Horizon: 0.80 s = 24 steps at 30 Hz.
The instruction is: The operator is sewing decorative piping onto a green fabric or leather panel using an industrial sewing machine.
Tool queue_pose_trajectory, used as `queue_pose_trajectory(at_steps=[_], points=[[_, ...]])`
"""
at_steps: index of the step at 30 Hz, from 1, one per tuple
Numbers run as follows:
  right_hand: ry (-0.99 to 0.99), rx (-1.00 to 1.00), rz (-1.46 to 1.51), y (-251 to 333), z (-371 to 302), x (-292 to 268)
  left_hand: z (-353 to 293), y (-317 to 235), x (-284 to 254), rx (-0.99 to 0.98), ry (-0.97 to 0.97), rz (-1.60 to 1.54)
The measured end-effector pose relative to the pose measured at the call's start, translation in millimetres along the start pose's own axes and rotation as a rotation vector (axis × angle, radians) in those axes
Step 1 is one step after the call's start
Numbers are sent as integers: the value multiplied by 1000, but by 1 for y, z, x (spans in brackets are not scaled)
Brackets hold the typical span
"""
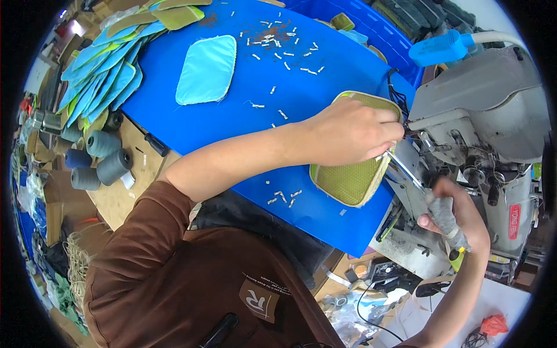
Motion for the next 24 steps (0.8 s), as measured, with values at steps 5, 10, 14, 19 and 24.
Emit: queue_pose_trajectory(at_steps=[5, 10, 14, 19, 24], points=[[-121, -44, -187, 1, -3, 3, 2, 0, 3, -18, 41, 4], [-166, -27, -172, -12, -12, 23, -3, 1, 1, -56, 34, -9], [-237, -50, 93, -24, -18, 46, -2, 0, -4, -114, -53, -95], [-207, -65, 186, -22, -11, 58, -4, -10, -7, -190, -156, -264], [-121, -73, 178, -16, -9, 51, -6, -18, -3, -195, 8, -5]])
Point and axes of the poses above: each hand's wrist, its own z-axis towards the middle knuckle, its own x-axis out of the palm, y = z × x, the point moved 7 cm from there along z, towards the middle knuckle, and after that the axes turned 14 degrees about -z, right-handed, at the moved point
